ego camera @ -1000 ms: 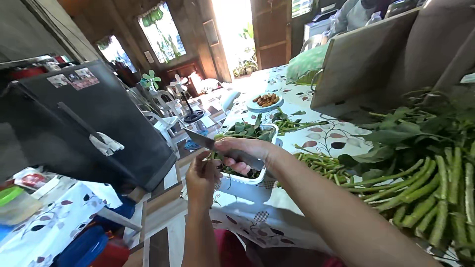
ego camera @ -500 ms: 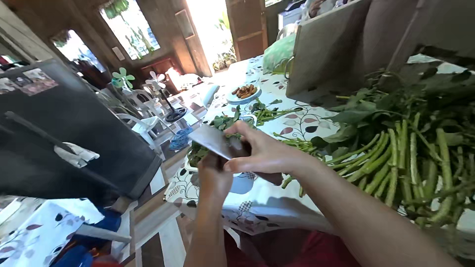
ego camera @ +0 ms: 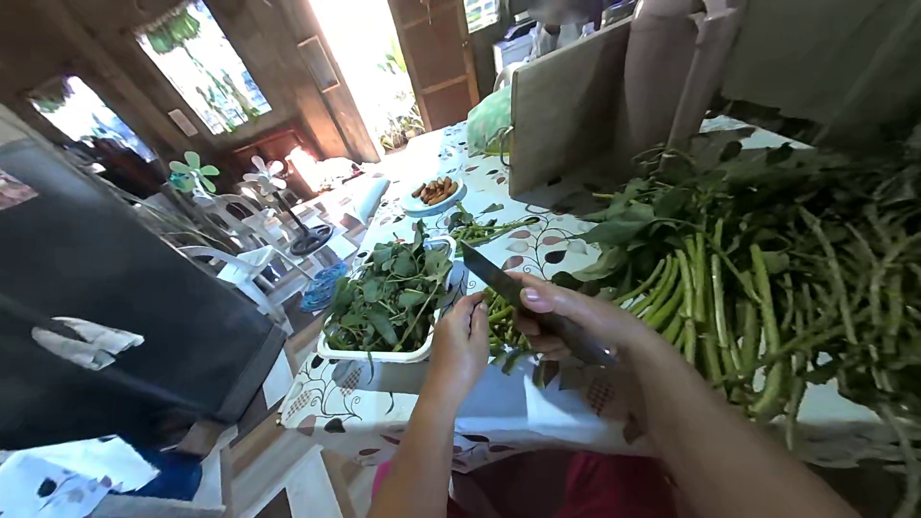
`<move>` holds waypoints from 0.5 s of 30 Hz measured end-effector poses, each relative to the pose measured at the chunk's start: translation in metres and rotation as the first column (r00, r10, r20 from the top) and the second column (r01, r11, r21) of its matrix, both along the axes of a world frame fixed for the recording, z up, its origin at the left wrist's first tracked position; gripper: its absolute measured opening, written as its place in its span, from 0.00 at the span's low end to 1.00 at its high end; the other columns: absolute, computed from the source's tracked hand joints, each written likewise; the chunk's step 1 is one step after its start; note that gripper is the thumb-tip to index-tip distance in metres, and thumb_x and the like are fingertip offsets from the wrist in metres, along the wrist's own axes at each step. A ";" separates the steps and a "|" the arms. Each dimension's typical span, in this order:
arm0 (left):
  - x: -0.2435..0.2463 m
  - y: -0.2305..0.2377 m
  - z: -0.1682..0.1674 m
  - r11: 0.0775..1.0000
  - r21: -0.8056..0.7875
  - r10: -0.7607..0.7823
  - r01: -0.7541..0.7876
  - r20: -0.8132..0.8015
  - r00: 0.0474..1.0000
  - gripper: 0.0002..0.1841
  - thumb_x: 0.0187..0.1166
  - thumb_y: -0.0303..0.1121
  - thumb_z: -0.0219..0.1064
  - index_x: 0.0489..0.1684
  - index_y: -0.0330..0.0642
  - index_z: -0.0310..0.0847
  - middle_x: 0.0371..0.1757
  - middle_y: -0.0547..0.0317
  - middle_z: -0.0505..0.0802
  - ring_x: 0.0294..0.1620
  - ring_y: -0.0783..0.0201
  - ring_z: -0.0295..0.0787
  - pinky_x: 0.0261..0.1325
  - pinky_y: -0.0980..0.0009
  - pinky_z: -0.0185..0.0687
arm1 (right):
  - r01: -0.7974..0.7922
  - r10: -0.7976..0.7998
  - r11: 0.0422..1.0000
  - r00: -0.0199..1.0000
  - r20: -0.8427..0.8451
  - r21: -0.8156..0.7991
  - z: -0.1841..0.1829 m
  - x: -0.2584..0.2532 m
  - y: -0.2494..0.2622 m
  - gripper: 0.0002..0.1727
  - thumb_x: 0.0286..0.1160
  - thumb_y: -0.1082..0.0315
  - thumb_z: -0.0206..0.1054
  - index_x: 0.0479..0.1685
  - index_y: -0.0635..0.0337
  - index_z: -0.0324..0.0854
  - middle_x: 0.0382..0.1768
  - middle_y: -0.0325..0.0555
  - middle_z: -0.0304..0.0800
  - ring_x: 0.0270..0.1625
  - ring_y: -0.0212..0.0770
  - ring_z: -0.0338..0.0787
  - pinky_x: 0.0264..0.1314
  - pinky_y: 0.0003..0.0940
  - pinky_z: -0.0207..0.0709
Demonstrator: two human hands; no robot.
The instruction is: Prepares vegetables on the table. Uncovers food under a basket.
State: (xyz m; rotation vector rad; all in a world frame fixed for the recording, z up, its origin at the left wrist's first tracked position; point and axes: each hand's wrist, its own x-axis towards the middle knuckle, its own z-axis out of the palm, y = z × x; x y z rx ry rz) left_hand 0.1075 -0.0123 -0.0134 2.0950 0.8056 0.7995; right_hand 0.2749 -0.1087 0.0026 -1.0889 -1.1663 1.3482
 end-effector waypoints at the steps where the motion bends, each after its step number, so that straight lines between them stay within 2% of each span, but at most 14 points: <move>1: 0.002 0.001 -0.001 1.000 0.003 -0.024 0.024 0.020 1.000 0.16 0.91 0.33 0.52 0.59 0.35 0.85 0.24 0.66 0.79 0.20 0.75 0.70 0.29 0.76 0.70 | -0.025 0.025 1.000 1.000 -0.012 0.014 -0.001 0.000 0.001 0.40 0.69 0.34 0.63 0.77 0.45 0.59 0.24 0.30 0.73 0.14 0.21 0.66 0.15 0.15 0.64; 2: 0.003 0.002 -0.002 0.999 0.010 -0.038 0.037 0.030 0.999 0.15 0.91 0.33 0.52 0.56 0.36 0.85 0.23 0.67 0.78 0.21 0.76 0.70 0.29 0.77 0.70 | -0.032 0.032 0.999 0.999 -0.016 0.028 -0.002 -0.001 0.002 0.41 0.65 0.34 0.66 0.77 0.44 0.61 0.24 0.29 0.72 0.14 0.20 0.65 0.15 0.14 0.63; 4: 0.001 0.001 0.001 0.999 0.016 -0.050 0.050 0.034 0.998 0.15 0.90 0.33 0.53 0.55 0.36 0.85 0.26 0.67 0.82 0.24 0.77 0.74 0.32 0.79 0.73 | 0.012 -0.013 0.998 1.000 0.006 0.055 0.000 -0.006 0.001 0.44 0.65 0.42 0.68 0.82 0.47 0.56 0.26 0.28 0.73 0.16 0.20 0.64 0.17 0.14 0.61; 7: -0.007 -0.002 0.005 1.000 0.006 -0.023 0.024 -0.053 0.998 0.13 0.88 0.33 0.56 0.49 0.35 0.86 0.29 0.65 0.86 0.25 0.79 0.78 0.33 0.79 0.75 | 0.103 -0.107 0.992 0.993 0.048 0.075 0.004 -0.016 -0.001 0.45 0.63 0.52 0.73 0.82 0.52 0.54 0.28 0.29 0.79 0.21 0.18 0.72 0.23 0.14 0.68; 9: -0.013 -0.003 0.008 1.000 0.006 -0.012 0.013 -0.117 0.993 0.13 0.89 0.33 0.56 0.47 0.35 0.86 0.27 0.65 0.86 0.24 0.79 0.77 0.32 0.79 0.75 | 0.082 -0.085 0.994 0.995 0.051 0.072 0.004 -0.017 -0.002 0.48 0.61 0.52 0.74 0.84 0.53 0.51 0.27 0.28 0.78 0.22 0.18 0.74 0.25 0.14 0.69; 12: -0.016 -0.003 0.008 0.997 0.076 -0.021 0.028 -0.097 0.995 0.14 0.89 0.33 0.56 0.45 0.36 0.87 0.29 0.65 0.87 0.28 0.79 0.79 0.37 0.80 0.77 | 0.000 -0.001 0.998 1.000 0.019 0.064 0.000 -0.016 0.001 0.57 0.57 0.46 0.75 0.87 0.50 0.42 0.27 0.27 0.76 0.18 0.17 0.69 0.20 0.13 0.65; 15: -0.016 -0.004 0.008 0.994 0.108 -0.017 0.027 -0.096 0.995 0.13 0.89 0.32 0.57 0.49 0.35 0.88 0.34 0.61 0.90 0.32 0.77 0.82 0.42 0.76 0.79 | -0.009 0.009 0.998 1.000 -0.013 0.066 -0.001 -0.017 0.000 0.54 0.58 0.49 0.74 0.85 0.49 0.43 0.27 0.27 0.78 0.18 0.17 0.70 0.20 0.13 0.66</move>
